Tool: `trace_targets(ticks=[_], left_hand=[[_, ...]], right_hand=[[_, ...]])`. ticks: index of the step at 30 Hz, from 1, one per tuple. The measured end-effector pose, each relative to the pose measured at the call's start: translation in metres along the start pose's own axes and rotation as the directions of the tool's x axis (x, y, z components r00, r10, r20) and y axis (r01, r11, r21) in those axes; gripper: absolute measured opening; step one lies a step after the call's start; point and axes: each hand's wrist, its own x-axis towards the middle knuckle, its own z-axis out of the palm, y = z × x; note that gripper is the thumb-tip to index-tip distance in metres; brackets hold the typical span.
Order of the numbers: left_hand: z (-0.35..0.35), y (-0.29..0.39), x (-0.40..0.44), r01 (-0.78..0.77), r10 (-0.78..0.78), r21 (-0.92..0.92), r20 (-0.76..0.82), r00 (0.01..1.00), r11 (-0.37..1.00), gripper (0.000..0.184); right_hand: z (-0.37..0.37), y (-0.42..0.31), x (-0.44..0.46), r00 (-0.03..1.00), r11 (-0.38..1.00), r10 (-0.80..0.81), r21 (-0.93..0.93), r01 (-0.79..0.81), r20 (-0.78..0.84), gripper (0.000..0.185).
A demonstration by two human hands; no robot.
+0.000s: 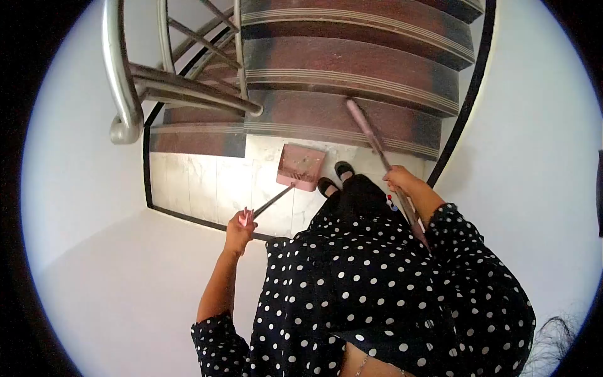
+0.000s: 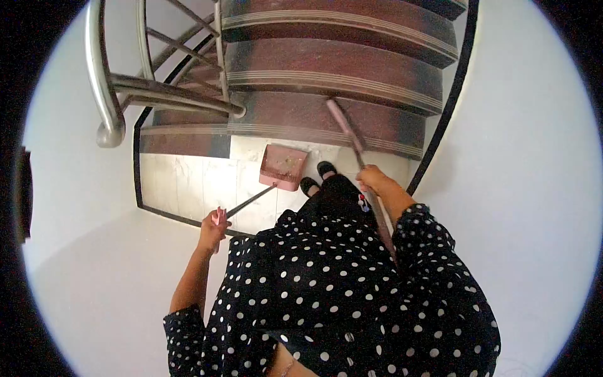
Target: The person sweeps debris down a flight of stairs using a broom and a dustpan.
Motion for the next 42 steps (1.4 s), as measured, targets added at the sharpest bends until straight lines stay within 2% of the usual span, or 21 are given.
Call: trace_targets(ticks=[1,3,5,8,11,13,14,17,19,21,24,27,30,32,33,35,36,38,39,41,42], left_hand=[[0.004,-0.001,0.003,0.008,-0.008,-0.012,-0.008,1.0,1.0,0.036],[0.011,-0.009,0.012,-0.053,0.062,0.124,-0.062,0.996,0.991,0.037],[0.017,-0.003,0.012,-0.013,0.011,-0.047,-0.05,0.999,0.999,0.04],[0.017,-0.006,0.014,-0.076,0.077,0.008,-0.067,0.995,0.997,0.039],[0.017,0.0,0.009,0.037,-0.04,-0.06,-0.04,0.998,0.997,0.039],[0.02,0.008,0.002,0.018,-0.021,-0.064,-0.047,0.999,0.998,0.04],[0.021,0.007,0.004,-0.021,0.02,-0.023,-0.069,0.997,1.0,0.039],[0.027,0.009,0.008,-0.025,0.02,-0.065,-0.07,0.997,0.998,0.038],[0.029,0.026,0.002,0.006,-0.013,-0.093,-0.083,0.996,0.996,0.035],[0.03,0.029,-0.006,-0.025,0.023,-0.014,-0.126,0.992,1.0,0.03],[0.03,0.015,0.002,-0.031,0.026,-0.041,-0.126,0.992,0.999,0.029],[0.033,0.015,-0.001,-0.064,0.059,-0.033,-0.136,0.989,0.997,0.029],[0.032,0.014,-0.004,-0.036,0.034,-0.013,-0.148,0.988,0.999,0.028],[0.031,0.005,-0.001,-0.047,0.048,0.012,-0.16,0.986,0.999,0.029],[0.031,0.004,-0.002,-0.048,0.049,0.015,-0.165,0.985,0.999,0.029],[0.03,0.004,-0.001,-0.036,0.032,-0.019,-0.172,0.985,0.999,0.031],[0.031,-0.001,0.0,-0.04,0.036,-0.018,-0.177,0.983,0.999,0.031],[0.036,-0.014,0.005,-0.118,0.105,-0.04,-0.231,0.967,0.992,0.032],[0.035,-0.007,0.002,-0.13,0.117,-0.043,-0.23,0.966,0.991,0.032],[0.033,0.016,-0.008,-0.055,0.05,-0.013,-0.261,0.964,0.998,0.03],[0.03,0.013,-0.007,-0.117,0.128,0.058,-0.27,0.954,0.991,0.026]], right_hand=[[0.015,-0.015,-0.003,0.999,0.998,0.004,-0.069,-0.001,0.037,0.022],[0.042,-0.032,0.001,0.991,0.992,0.083,-0.107,-0.072,0.106,0.021],[0.052,-0.037,-0.003,0.987,0.984,0.091,-0.166,-0.069,0.129,0.021],[0.042,-0.055,-0.035,0.984,0.958,0.065,-0.286,-0.016,0.163,0.026],[0.022,-0.072,-0.054,0.972,0.93,0.012,-0.36,0.075,0.233,0.039],[0.024,-0.077,-0.06,0.997,0.878,-0.043,-0.474,0.069,0.066,0.045],[0.031,-0.081,-0.05,0.998,0.82,-0.034,-0.569,0.062,0.06,0.046],[0.066,-0.073,-0.024,0.997,0.884,0.059,-0.467,-0.029,0.049,0.052],[0.089,-0.068,-0.003,0.96,0.807,0.23,-0.582,-0.097,0.16,0.069],[0.1,-0.07,-0.028,0.972,0.825,0.157,-0.565,-0.031,0.176,0.073],[0.088,-0.08,-0.035,0.965,0.823,0.14,-0.567,0.009,0.219,0.074],[0.055,-0.103,-0.057,0.946,0.817,0.118,-0.571,0.08,0.301,0.06],[0.041,-0.113,-0.043,0.967,0.745,-0.005,-0.644,0.173,0.254,0.055],[0.044,-0.116,-0.021,0.983,0.72,-0.135,-0.67,0.184,0.125,0.067],[0.049,-0.121,-0.015,0.982,0.72,-0.138,-0.667,0.189,0.129,0.067],[0.066,-0.13,-0.005,0.996,0.644,-0.066,-0.759,0.091,0.064,0.048],[0.071,-0.123,-0.002,0.995,0.644,-0.072,-0.759,0.098,0.067,0.048],[0.079,-0.102,0.014,0.979,0.646,-0.004,-0.747,0.157,0.203,0.048],[0.08,-0.092,0.033,0.978,0.612,0.063,-0.782,0.119,0.198,0.069],[0.074,-0.099,0.014,0.967,0.624,0.063,-0.766,0.156,0.248,0.07],[0.065,-0.103,0.006,0.97,0.625,0.06,-0.766,0.147,0.235,0.07]])
